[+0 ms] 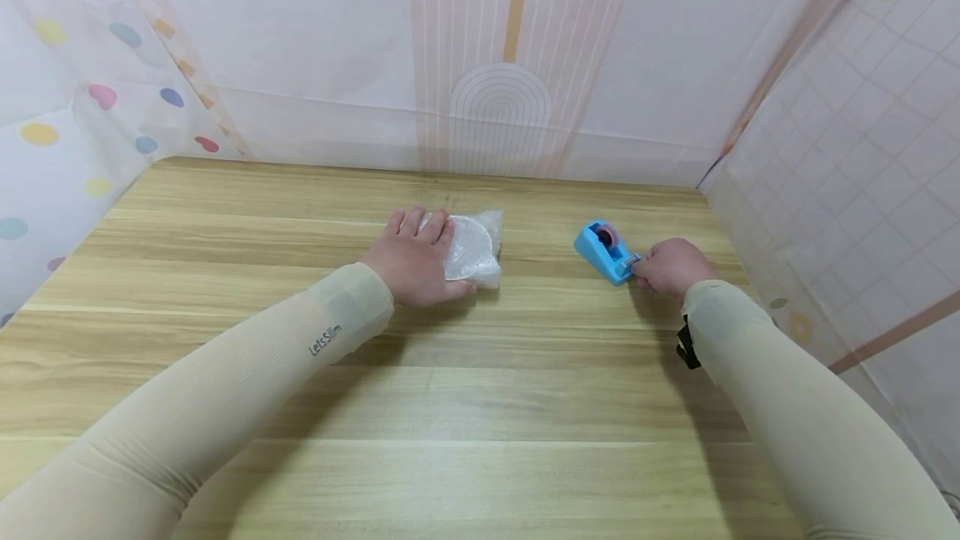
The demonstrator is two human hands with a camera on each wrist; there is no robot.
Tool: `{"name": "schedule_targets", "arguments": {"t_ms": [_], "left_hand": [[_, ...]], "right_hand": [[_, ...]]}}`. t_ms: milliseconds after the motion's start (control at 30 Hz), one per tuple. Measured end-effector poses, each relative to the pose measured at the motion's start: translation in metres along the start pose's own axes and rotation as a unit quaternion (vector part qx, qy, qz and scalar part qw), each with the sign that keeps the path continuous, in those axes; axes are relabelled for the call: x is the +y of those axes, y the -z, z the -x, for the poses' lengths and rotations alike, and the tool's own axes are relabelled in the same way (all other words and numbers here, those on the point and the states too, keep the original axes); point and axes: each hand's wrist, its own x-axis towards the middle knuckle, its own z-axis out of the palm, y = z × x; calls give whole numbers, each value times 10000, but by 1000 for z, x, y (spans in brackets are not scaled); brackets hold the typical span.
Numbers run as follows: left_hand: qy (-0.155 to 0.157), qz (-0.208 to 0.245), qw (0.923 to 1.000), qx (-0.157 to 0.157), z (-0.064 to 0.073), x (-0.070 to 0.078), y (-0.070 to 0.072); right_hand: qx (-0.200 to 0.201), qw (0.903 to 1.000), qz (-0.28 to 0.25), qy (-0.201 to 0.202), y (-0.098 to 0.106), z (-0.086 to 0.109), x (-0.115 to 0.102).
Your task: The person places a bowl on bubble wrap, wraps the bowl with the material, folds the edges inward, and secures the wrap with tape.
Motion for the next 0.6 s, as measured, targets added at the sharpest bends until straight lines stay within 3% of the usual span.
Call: {"name": "schedule_targets", "arguments": {"t_ms": [600], "left_hand": [[3,-60,10000,22,1,0,0]], "right_hand": [[100,9999,120,-56,-3,-1,-1]]}}
